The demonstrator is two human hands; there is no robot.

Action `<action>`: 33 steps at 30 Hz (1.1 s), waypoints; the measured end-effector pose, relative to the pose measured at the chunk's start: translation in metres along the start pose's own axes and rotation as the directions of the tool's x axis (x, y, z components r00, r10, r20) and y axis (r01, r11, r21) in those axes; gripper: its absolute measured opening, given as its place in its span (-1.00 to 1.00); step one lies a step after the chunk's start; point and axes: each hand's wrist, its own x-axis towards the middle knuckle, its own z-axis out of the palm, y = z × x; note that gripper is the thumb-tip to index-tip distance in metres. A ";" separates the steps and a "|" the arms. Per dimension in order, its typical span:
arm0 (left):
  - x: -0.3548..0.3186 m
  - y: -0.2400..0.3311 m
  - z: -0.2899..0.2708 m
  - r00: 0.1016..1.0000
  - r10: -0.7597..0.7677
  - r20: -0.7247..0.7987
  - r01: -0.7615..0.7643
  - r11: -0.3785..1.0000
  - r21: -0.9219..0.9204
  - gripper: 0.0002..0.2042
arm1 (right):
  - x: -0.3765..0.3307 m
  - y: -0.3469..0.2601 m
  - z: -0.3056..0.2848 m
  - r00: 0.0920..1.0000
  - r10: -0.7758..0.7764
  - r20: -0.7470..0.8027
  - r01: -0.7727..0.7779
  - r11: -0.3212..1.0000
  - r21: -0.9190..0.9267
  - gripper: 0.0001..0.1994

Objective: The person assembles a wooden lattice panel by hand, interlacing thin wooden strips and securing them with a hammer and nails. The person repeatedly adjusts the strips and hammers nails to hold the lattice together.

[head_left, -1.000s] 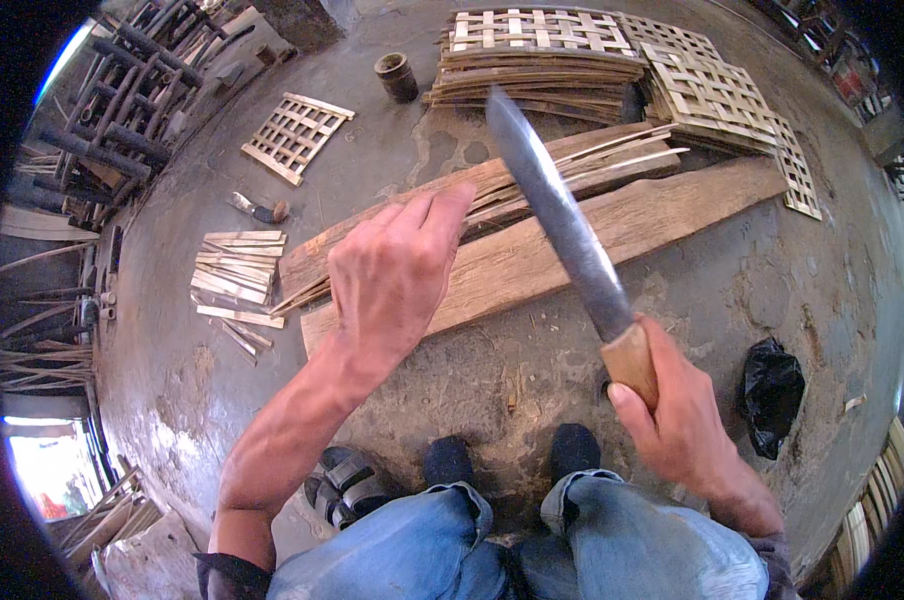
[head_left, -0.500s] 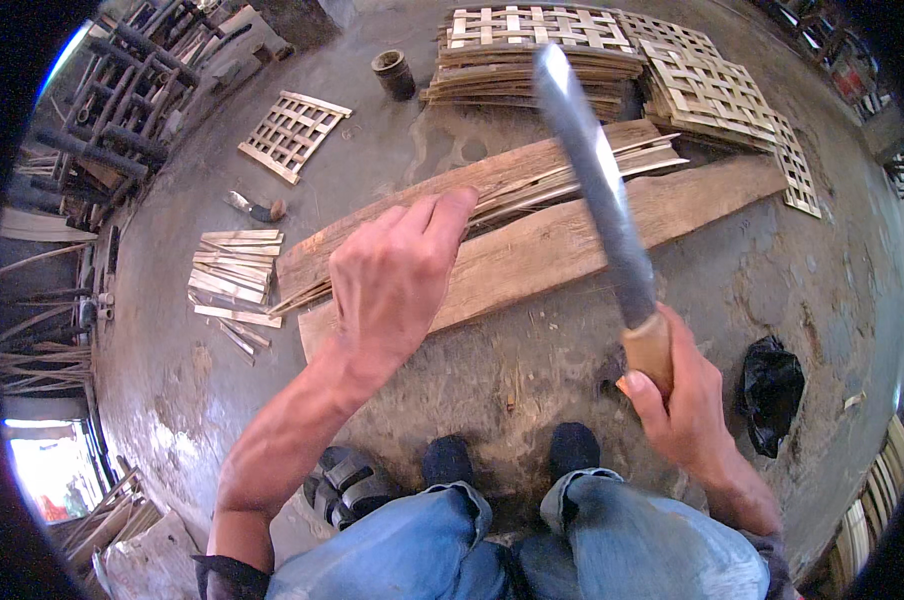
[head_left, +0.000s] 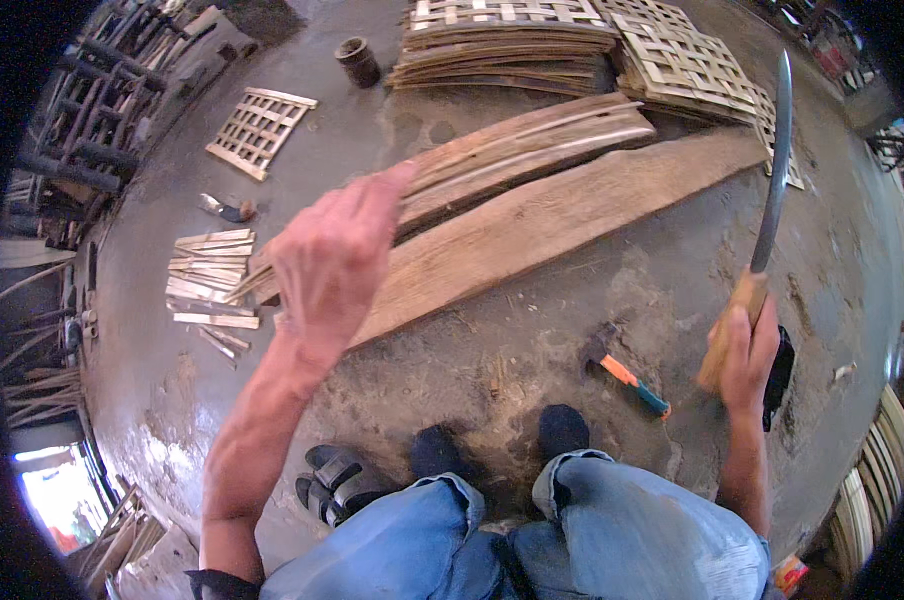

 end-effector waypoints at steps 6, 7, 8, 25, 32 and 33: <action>0.002 -0.019 0.029 0.989 0.068 -0.131 -0.070 0.997 -0.012 -0.61 | 0.067 0.239 -0.088 0.985 0.009 -0.170 -0.111 0.793 -0.600 -0.46; -0.003 -0.025 0.026 0.990 0.085 -0.109 -0.080 0.995 0.051 -0.65 | 0.064 0.251 -0.082 0.988 0.070 -0.140 -0.139 0.801 -0.582 -0.47; -0.006 -0.027 0.027 0.991 0.099 -0.095 -0.089 0.991 0.101 -0.69 | 0.060 0.257 -0.082 0.985 0.125 -0.117 -0.170 0.799 -0.576 -0.49; -0.039 -0.026 0.087 0.968 0.173 -0.181 -0.160 0.983 0.086 -0.70 | 0.131 0.014 0.143 0.700 0.180 0.691 -0.672 0.492 0.553 -0.37; -0.068 -0.022 0.102 0.981 0.153 -0.120 -0.147 0.988 0.051 -0.67 | 0.124 0.039 0.156 0.721 0.269 0.639 -0.681 0.445 0.581 -0.62; -0.073 -0.023 0.107 0.981 0.158 -0.114 -0.153 0.987 0.050 -0.65 | 0.126 0.044 0.157 0.722 0.252 0.645 -0.672 0.479 0.565 -0.63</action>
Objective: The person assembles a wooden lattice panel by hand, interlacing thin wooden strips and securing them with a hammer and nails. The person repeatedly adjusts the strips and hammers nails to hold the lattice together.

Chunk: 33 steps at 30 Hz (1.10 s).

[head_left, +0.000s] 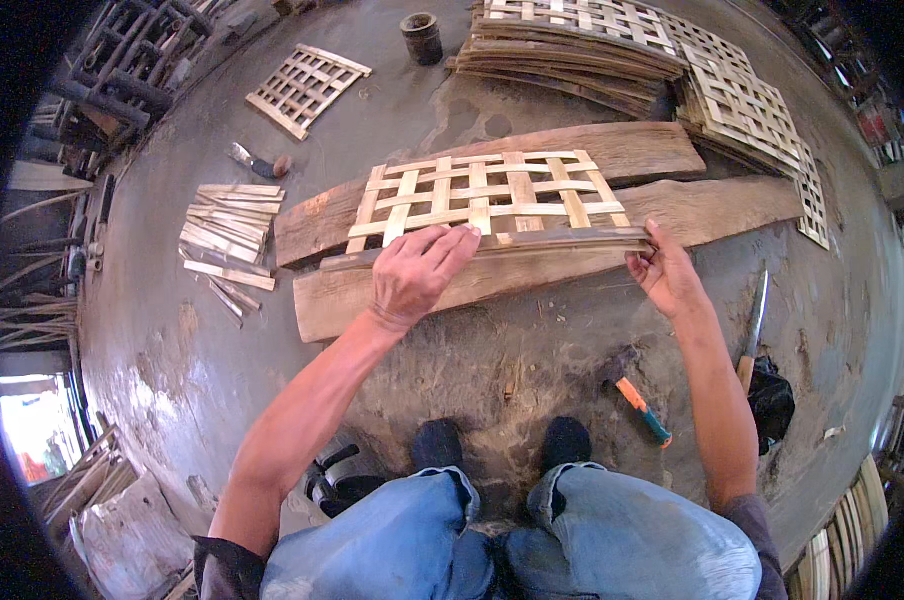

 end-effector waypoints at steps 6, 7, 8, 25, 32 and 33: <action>-0.031 0.032 0.018 0.994 -0.026 0.107 0.035 0.996 -0.084 -0.64 | 0.005 -0.003 -0.022 1.000 0.010 0.030 -0.003 0.974 -0.225 -0.72; -0.032 0.038 0.020 0.992 -0.025 0.126 0.037 0.994 -0.099 -0.63 | 0.008 0.000 -0.030 1.000 0.006 0.016 -0.002 0.964 -0.265 -0.75; -0.035 0.044 0.026 0.988 -0.034 0.154 0.055 0.989 -0.136 -0.62 | 0.010 0.002 -0.037 1.000 0.001 0.003 0.000 0.953 -0.304 -0.78; -0.042 0.026 0.048 0.930 -0.094 0.356 0.212 0.927 -0.308 -0.61 | 0.050 0.024 -0.023 0.951 -0.310 0.026 0.234 0.659 -0.715 -0.84; -0.020 0.029 0.050 0.929 -0.083 0.360 0.237 0.881 -0.410 -0.62 | 0.049 0.024 -0.025 0.891 -0.433 0.135 0.319 0.385 -0.866 -0.85; -0.018 0.031 0.054 0.928 -0.082 0.363 0.242 0.874 -0.421 -0.62 | 0.048 0.024 -0.023 0.883 -0.442 0.159 0.330 0.341 -0.880 -0.84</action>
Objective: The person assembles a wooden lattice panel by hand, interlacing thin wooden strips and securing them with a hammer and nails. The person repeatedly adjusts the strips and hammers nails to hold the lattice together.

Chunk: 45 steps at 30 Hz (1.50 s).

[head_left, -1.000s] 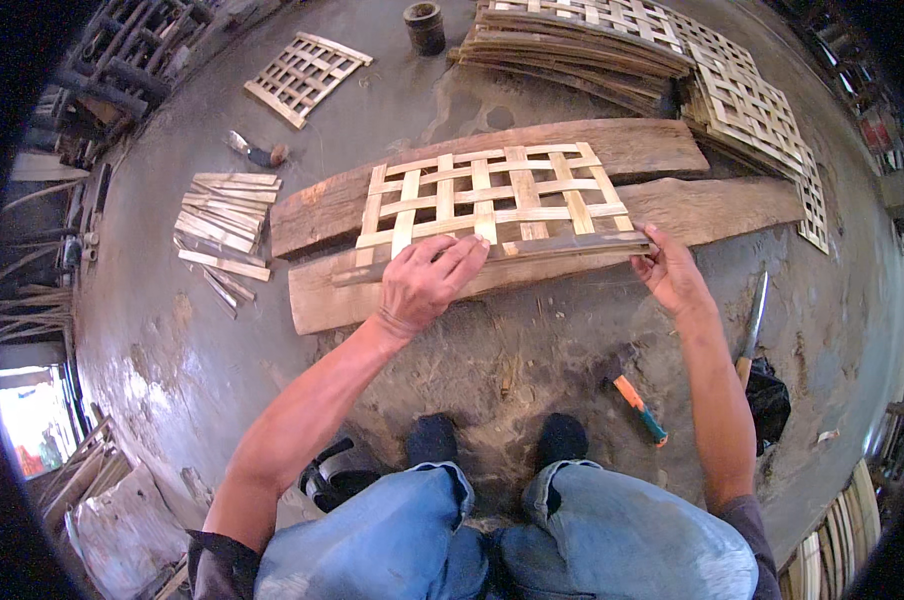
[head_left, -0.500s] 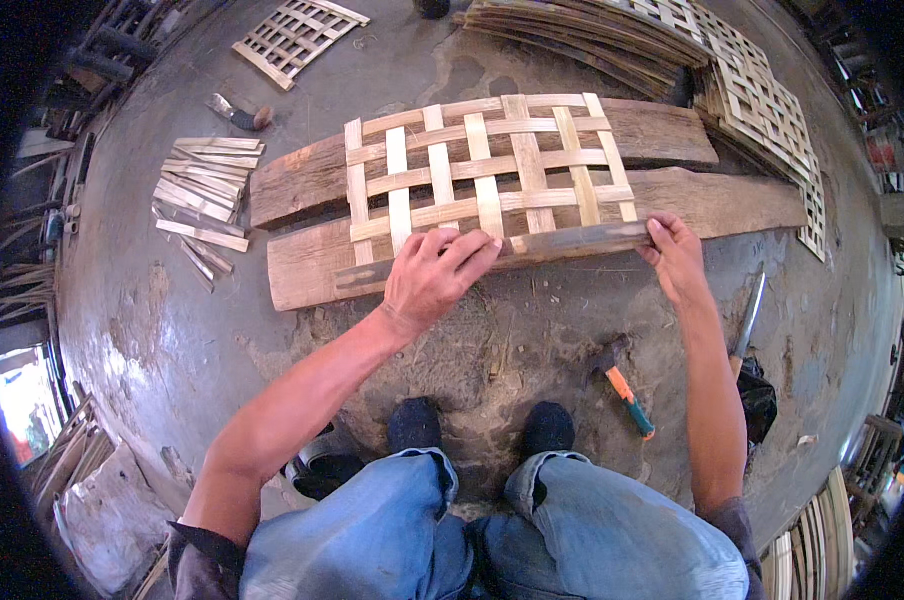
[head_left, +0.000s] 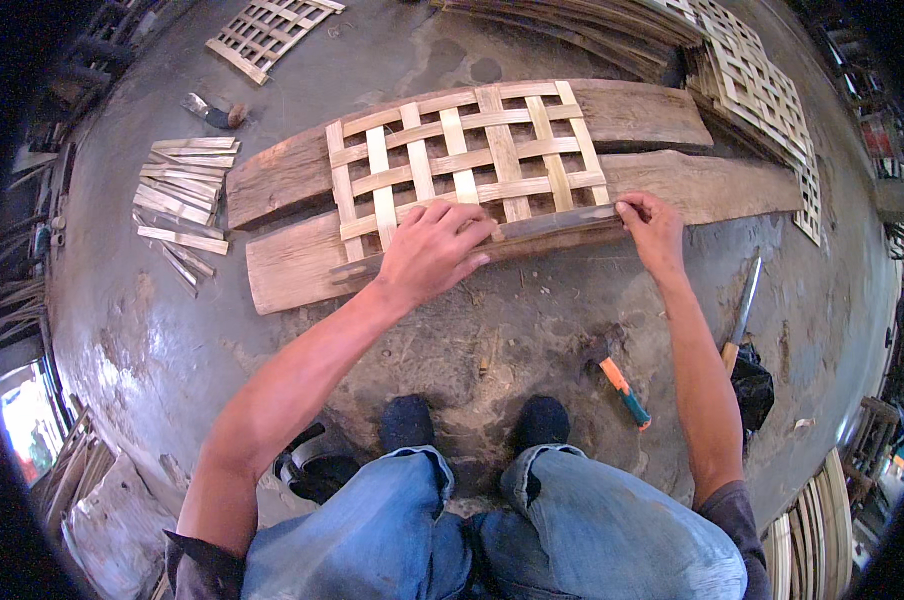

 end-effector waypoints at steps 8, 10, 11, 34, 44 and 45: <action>0.002 -0.001 0.024 0.998 -0.050 -0.048 0.043 0.988 -0.148 -0.67 | -0.007 -0.012 -0.001 0.998 -0.063 0.024 0.063 0.998 -0.016 -0.79; 0.002 -0.001 0.024 0.997 -0.066 -0.050 0.058 0.985 -0.161 -0.66 | -0.008 -0.012 0.001 0.994 -0.112 0.015 0.113 0.991 -0.075 -0.79; 0.002 -0.001 0.024 0.997 -0.062 -0.055 0.052 0.985 -0.168 -0.67 | -0.009 -0.012 0.002 0.991 -0.137 0.012 0.137 0.985 -0.105 -0.78; 0.013 0.009 0.027 0.972 -0.234 -0.026 0.228 0.962 -0.152 -0.82 | -0.145 -0.230 -0.052 0.635 -0.771 -0.042 0.668 0.521 0.532 -0.78; 0.016 0.010 0.025 0.975 -0.219 -0.023 0.214 0.967 -0.138 -0.82 | -0.152 -0.238 -0.039 0.680 -0.698 -0.223 0.639 0.417 0.646 -0.95; 0.016 0.011 0.026 0.975 -0.221 -0.018 0.216 0.967 -0.135 -0.82 | -0.153 -0.238 -0.035 0.685 -0.681 -0.258 0.656 0.423 0.625 -0.95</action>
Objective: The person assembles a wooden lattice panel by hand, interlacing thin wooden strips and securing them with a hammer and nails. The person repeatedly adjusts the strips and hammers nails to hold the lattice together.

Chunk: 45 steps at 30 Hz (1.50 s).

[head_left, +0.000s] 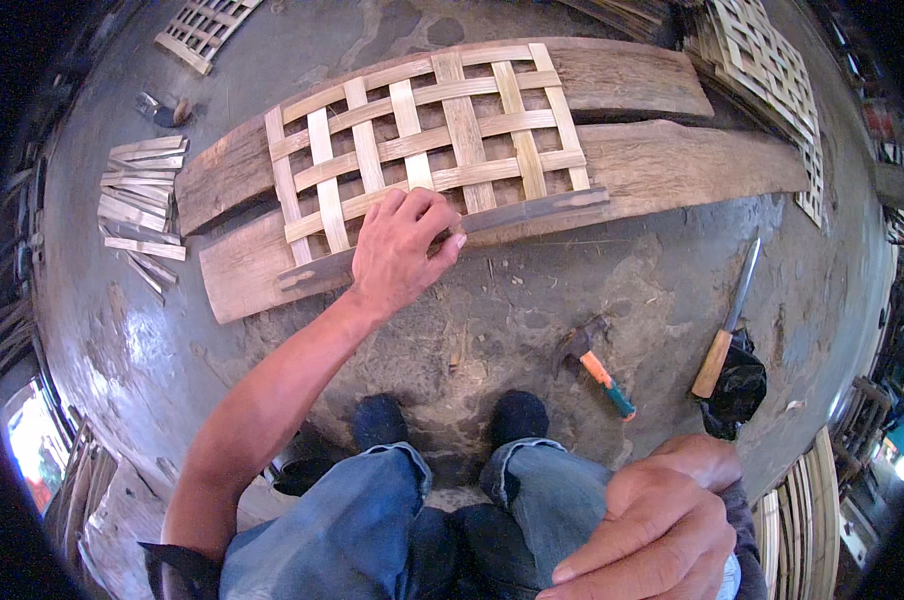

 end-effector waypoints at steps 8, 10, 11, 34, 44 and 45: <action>-0.001 0.000 0.001 1.000 -0.006 -0.008 0.006 1.000 0.018 -0.81 | 0.001 -0.018 -0.013 0.956 0.267 0.125 -0.268 0.963 -0.011 -0.89; -0.003 -0.003 -0.001 1.000 -0.004 -0.010 0.004 1.000 0.010 -0.81 | 0.001 -0.013 -0.023 0.927 0.287 0.240 -0.262 0.956 -0.133 -0.89; -0.004 -0.004 -0.002 1.000 -0.005 -0.012 0.005 1.000 0.008 -0.81 | -0.002 0.001 -0.029 0.920 0.270 0.285 -0.193 0.944 -0.268 -0.91; -0.001 -0.004 -0.010 0.991 0.119 0.065 -0.124 0.989 0.078 -0.59 | -0.055 0.217 -0.141 0.643 0.645 -0.414 -0.756 0.621 -0.207 -0.85; 0.001 -0.024 -0.013 0.988 0.154 0.010 -0.154 0.987 0.048 -0.62 | -0.058 0.213 -0.111 0.737 0.564 -0.374 -0.676 0.638 -0.369 -0.86; 0.001 -0.023 -0.012 0.990 0.139 0.010 -0.139 0.990 0.036 -0.62 | -0.057 0.214 -0.102 0.766 0.518 -0.381 -0.641 0.664 -0.384 -0.86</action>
